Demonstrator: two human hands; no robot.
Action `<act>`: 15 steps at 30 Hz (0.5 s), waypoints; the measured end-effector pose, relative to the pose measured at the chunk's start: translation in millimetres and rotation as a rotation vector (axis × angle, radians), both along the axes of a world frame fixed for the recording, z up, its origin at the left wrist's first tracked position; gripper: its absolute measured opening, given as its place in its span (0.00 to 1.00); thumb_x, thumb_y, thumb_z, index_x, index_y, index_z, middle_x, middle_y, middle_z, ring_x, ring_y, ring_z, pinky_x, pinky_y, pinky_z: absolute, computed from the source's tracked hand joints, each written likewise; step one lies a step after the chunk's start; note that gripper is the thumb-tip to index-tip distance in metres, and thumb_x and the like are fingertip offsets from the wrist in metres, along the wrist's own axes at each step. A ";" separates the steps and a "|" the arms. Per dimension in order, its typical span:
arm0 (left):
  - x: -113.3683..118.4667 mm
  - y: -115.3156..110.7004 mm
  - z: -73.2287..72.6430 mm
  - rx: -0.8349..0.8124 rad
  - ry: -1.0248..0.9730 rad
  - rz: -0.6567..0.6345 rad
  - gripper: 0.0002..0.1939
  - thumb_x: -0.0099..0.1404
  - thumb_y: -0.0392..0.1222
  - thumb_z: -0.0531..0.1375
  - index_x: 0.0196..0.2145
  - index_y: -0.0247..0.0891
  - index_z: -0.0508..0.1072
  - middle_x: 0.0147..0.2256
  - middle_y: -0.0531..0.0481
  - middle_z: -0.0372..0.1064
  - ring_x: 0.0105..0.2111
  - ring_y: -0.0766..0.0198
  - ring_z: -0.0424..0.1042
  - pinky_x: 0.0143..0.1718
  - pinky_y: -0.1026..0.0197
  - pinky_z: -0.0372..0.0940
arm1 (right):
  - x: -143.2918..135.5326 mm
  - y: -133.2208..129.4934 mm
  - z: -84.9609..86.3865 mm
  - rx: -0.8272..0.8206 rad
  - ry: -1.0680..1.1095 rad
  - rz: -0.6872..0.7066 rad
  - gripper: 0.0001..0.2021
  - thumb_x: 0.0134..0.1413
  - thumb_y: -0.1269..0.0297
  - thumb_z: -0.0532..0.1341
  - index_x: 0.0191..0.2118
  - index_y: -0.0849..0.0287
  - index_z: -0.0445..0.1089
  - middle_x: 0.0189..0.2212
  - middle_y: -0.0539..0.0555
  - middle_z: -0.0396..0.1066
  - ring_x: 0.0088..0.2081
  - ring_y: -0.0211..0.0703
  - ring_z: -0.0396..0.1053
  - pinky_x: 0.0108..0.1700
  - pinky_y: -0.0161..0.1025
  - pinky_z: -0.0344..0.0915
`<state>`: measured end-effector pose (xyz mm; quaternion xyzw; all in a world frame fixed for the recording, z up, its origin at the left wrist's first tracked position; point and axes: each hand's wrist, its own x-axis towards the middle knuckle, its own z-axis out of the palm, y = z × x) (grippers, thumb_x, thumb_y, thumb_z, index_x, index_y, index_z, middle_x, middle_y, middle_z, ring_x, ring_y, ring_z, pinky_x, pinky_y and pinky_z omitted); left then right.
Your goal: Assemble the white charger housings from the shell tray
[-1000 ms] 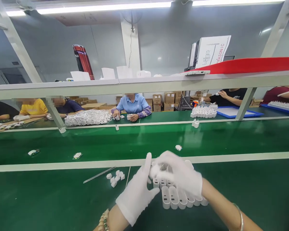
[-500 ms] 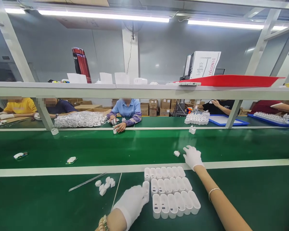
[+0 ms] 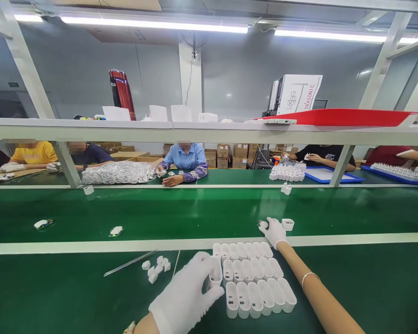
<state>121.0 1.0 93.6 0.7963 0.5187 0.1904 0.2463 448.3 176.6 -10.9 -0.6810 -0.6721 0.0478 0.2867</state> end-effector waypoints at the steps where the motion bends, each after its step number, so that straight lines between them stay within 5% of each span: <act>1: 0.6 -1.8 1.9 -0.015 -0.064 0.016 0.08 0.60 0.37 0.59 0.39 0.43 0.68 0.39 0.52 0.71 0.35 0.60 0.73 0.39 0.59 0.69 | 0.3 -2.7 3.7 0.011 0.034 0.007 0.15 0.64 0.57 0.60 0.52 0.59 0.69 0.50 0.57 0.70 0.47 0.46 0.71 0.48 0.46 0.70; 4: 0.8 -6.1 6.2 0.034 -0.231 0.014 0.22 0.58 0.35 0.59 0.52 0.44 0.65 0.45 0.49 0.73 0.45 0.57 0.74 0.44 0.58 0.70 | 0.9 -8.9 16.0 0.046 0.142 0.056 0.14 0.65 0.56 0.60 0.50 0.58 0.71 0.49 0.55 0.71 0.46 0.45 0.72 0.46 0.44 0.71; 9: -8.5 -8.9 9.7 0.257 -0.127 -0.003 0.16 0.60 0.32 0.57 0.45 0.44 0.70 0.48 0.47 0.71 0.49 0.53 0.73 0.46 0.54 0.72 | -22.5 -24.9 58.1 0.136 0.302 0.217 0.18 0.63 0.61 0.59 0.56 0.61 0.67 0.51 0.60 0.71 0.47 0.47 0.73 0.51 0.51 0.71; 13: -17.3 -12.0 13.6 0.398 -0.160 -0.028 0.24 0.61 0.29 0.58 0.52 0.50 0.67 0.53 0.50 0.70 0.52 0.57 0.71 0.53 0.56 0.69 | -70.8 -86.9 106.4 0.205 0.362 0.447 0.23 0.58 0.59 0.62 0.59 0.55 0.65 0.54 0.55 0.70 0.52 0.46 0.70 0.57 0.46 0.69; 15: -19.0 -14.3 16.3 0.445 -0.162 -0.038 0.26 0.61 0.28 0.59 0.53 0.51 0.66 0.53 0.51 0.70 0.52 0.60 0.71 0.53 0.59 0.69 | -94.0 -129.1 122.9 0.218 0.439 0.574 0.25 0.55 0.63 0.65 0.58 0.54 0.64 0.47 0.54 0.75 0.47 0.46 0.73 0.50 0.44 0.74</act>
